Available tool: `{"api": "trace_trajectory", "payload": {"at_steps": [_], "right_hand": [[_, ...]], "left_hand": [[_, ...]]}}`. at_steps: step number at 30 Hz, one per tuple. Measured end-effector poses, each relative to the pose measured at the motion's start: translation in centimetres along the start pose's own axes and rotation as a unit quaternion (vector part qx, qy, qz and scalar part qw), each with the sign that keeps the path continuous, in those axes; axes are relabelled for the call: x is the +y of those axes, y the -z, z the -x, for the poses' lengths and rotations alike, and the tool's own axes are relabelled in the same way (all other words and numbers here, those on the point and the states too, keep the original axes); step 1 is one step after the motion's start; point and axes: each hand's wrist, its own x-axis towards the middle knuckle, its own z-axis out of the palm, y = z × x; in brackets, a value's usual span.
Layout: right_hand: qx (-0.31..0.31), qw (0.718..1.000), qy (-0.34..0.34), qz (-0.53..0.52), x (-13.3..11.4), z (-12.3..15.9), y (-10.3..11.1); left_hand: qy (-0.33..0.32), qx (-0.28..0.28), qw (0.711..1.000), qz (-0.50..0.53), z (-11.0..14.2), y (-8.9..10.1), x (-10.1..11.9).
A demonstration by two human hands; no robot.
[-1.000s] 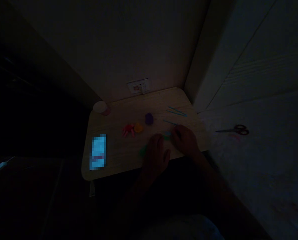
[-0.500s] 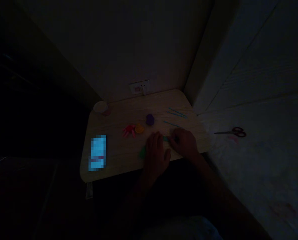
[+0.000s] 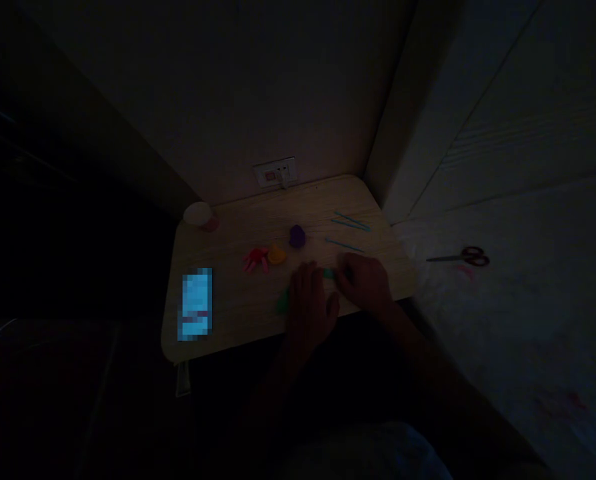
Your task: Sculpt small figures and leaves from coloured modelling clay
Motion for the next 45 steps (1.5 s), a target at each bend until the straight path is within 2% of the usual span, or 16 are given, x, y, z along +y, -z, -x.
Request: {"api": "trace_trajectory", "payload": {"at_steps": [9, 15, 19, 24, 31, 45], "right_hand": [[0.025, 1.0, 0.007, -0.005, 0.5, 0.3, 0.1], [0.013, 1.0, 0.008, 0.013, 0.7, 0.2, 0.9], [0.005, 1.0, -0.009, 0.012, 1.4, 0.2, 1.6], [0.025, 0.998, -0.052, -0.026, 1.5, 0.1, 1.8], [0.0, 0.999, -0.002, -0.032, -0.4, -0.5, 0.3], [-0.021, 0.998, 0.035, 0.038, 0.0, -0.4, -0.4]], "left_hand": [[0.011, -0.015, 1.0, -0.01, -0.3, 0.2, 0.4], [0.006, -0.021, 0.999, -0.027, -0.1, 0.1, 0.4], [0.008, -0.017, 1.0, -0.022, -0.1, 0.0, 0.3], [0.004, -0.009, 1.0, -0.02, -0.1, -0.1, 0.2], [0.016, 0.009, 1.0, 0.017, 0.0, -0.2, 0.0], [0.028, 0.029, 0.998, 0.038, 0.2, -0.4, -0.1]]}}
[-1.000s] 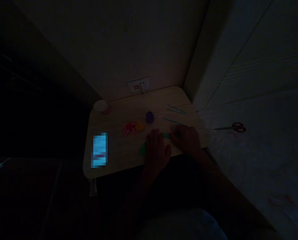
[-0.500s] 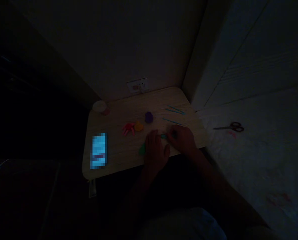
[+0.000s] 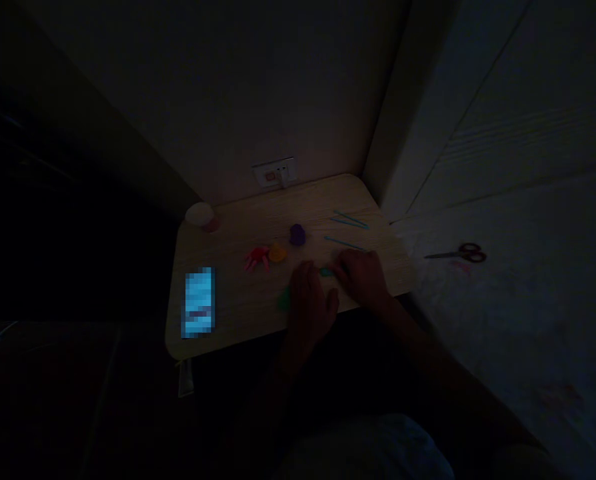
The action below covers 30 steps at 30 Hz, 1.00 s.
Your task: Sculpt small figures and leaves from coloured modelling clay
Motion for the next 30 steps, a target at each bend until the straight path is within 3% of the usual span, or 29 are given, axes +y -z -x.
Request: {"api": "trace_trajectory", "payload": {"at_steps": [13, 18, 23, 30], "right_hand": [[-0.011, 1.0, 0.02, -0.011, -0.3, -0.2, -0.7], [-0.016, 0.994, 0.081, -0.073, 0.9, 0.4, 0.3], [-0.021, 0.987, 0.15, -0.059, 2.2, 0.9, 0.5], [-0.012, 0.988, 0.152, -0.02, 2.0, 0.7, -0.4]], "left_hand": [[-0.013, -0.031, 0.999, -0.014, -0.4, 0.6, 0.3], [-0.024, -0.04, 0.999, -0.014, -0.5, 0.7, 0.0], [-0.036, -0.044, 0.998, -0.024, -0.4, 0.7, -0.2], [-0.034, -0.041, 0.998, -0.025, -0.5, 0.5, -0.3]]}}
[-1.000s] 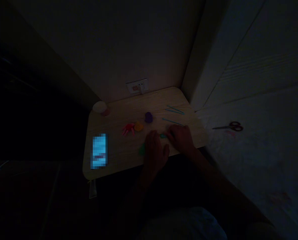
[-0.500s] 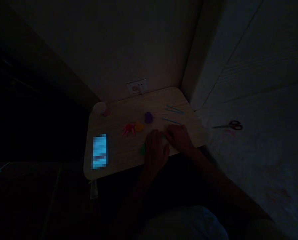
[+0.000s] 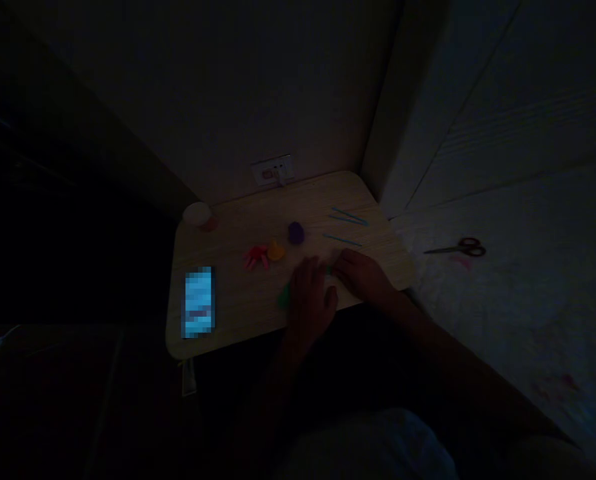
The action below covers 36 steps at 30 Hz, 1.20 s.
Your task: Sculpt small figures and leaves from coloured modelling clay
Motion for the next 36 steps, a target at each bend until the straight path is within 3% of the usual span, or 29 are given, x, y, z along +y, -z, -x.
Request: {"api": "trace_trajectory", "payload": {"at_steps": [7, 12, 18, 21, 27, 31, 36], "right_hand": [[0.015, 0.998, 0.01, 0.055, -0.4, -0.9, 0.0], [0.004, 1.0, 0.004, -0.011, -0.3, -0.2, 0.7], [0.046, 0.991, -0.1, -0.076, 0.7, 0.3, 1.9], [0.027, 0.99, -0.133, -0.049, 0.5, -0.7, 1.8], [-0.052, 0.991, -0.119, 0.014, -0.3, -2.5, 1.6], [-0.096, 0.988, -0.118, 0.027, -1.1, -1.5, 2.1], [-0.1, 0.984, -0.146, 0.012, -2.4, 0.5, 2.1]], "left_hand": [[-0.01, 0.006, 1.0, 0.012, -0.2, 0.1, -0.1], [-0.011, 0.008, 1.0, 0.02, -0.1, -0.1, -0.2], [0.016, 0.035, 0.998, 0.051, 0.1, -0.1, -0.2], [0.029, 0.054, 0.997, 0.052, 0.2, 0.2, 0.0], [0.002, 0.015, 1.0, -0.013, 0.2, 0.5, 0.2], [0.022, 0.031, 0.999, -0.026, 0.2, 0.4, 0.3], [0.045, 0.045, 0.998, -0.015, 0.3, 0.3, 0.3]]}}
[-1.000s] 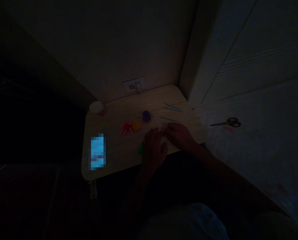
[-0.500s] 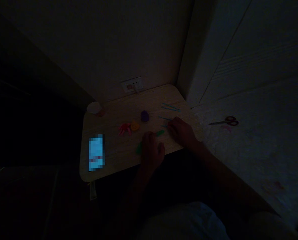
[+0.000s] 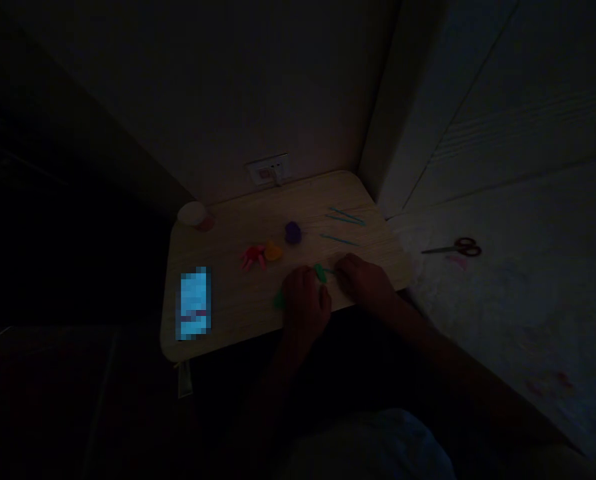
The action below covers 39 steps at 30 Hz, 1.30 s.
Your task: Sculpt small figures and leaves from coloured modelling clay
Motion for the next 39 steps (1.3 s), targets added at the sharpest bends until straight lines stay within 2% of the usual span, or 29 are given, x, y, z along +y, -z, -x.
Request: {"api": "trace_trajectory", "payload": {"at_steps": [5, 8, 13, 18, 24, 28, 33, 36, 39], "right_hand": [[0.092, 0.994, -0.015, -0.063, -0.6, 0.3, -1.3], [0.139, 0.985, -0.025, -0.096, -1.1, 0.1, -1.8], [0.116, 0.988, -0.074, -0.075, -2.5, 0.1, -1.8], [0.085, 0.992, -0.05, -0.073, -3.1, -0.1, -1.8], [0.103, 0.985, -0.012, -0.137, -2.6, -0.3, -2.3], [0.117, 0.982, -0.019, -0.147, -2.6, -0.2, -2.3], [0.13, 0.984, -0.029, -0.116, -1.9, -0.1, -1.8], [0.134, 0.987, -0.032, -0.083, -1.0, -0.7, -1.2], [0.127, 0.991, 0.01, -0.049, 0.1, -2.1, -0.5]], "left_hand": [[-0.016, 0.039, 0.999, 0.022, 0.6, -0.5, -0.4], [-0.044, 0.028, 0.998, 0.042, 1.1, -0.9, -0.7], [-0.07, 0.0, 0.996, 0.049, 1.4, -1.1, -1.1], [-0.075, -0.015, 0.996, 0.053, 1.3, -0.8, -1.1], [-0.082, -0.024, 0.994, 0.065, 1.4, -0.7, -1.2], [-0.077, -0.025, 0.995, 0.064, 1.3, -0.7, -1.1], [-0.064, -0.01, 0.997, 0.042, 1.1, -0.2, -0.8], [-0.1, -0.039, 0.994, 0.023, 1.2, -0.1, -0.8], [-0.12, -0.051, 0.991, 0.026, 1.2, 0.0, -0.9]]}}
